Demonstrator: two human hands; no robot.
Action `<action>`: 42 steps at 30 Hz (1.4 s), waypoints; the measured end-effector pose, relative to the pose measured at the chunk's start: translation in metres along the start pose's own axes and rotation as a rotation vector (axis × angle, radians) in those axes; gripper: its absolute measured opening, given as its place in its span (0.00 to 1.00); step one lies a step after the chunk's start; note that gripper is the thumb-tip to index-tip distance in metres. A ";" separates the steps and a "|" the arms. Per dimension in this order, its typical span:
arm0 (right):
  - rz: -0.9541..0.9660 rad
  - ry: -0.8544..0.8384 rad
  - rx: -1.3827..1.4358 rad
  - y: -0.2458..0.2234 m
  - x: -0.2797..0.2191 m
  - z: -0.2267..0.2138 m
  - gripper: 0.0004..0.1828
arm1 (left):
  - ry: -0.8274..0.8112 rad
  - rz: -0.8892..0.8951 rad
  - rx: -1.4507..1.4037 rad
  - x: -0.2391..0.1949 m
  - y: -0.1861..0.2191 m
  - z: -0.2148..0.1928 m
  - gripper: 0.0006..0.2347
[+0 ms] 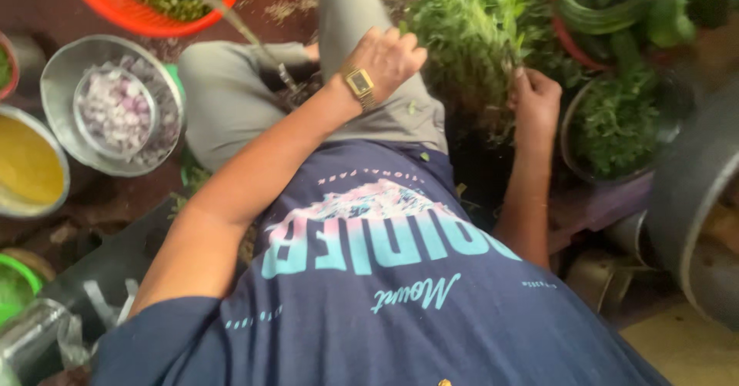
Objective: The person sorts through bundles of leafy greens by hand while sitting on the floor, picking individual stems from a pile and placing them into a separate group.
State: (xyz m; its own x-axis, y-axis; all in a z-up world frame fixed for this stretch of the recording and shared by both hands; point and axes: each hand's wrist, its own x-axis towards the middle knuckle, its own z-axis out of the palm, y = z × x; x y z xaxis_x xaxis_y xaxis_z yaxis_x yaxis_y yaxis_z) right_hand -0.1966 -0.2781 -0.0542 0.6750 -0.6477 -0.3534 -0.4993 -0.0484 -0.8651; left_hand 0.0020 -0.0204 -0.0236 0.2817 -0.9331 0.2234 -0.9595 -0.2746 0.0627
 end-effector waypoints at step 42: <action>0.171 -0.385 0.589 -0.097 -0.044 0.043 0.09 | -0.258 -0.588 -1.532 0.024 0.062 0.046 0.10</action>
State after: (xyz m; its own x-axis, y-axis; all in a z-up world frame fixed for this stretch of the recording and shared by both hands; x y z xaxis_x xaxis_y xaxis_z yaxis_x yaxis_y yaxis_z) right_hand -0.1541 -0.2124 0.0303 0.8110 -0.2906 -0.5078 -0.3131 0.5176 -0.7963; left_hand -0.0504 -0.0705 -0.0593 0.4257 -0.8458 -0.3215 0.2022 -0.2574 0.9449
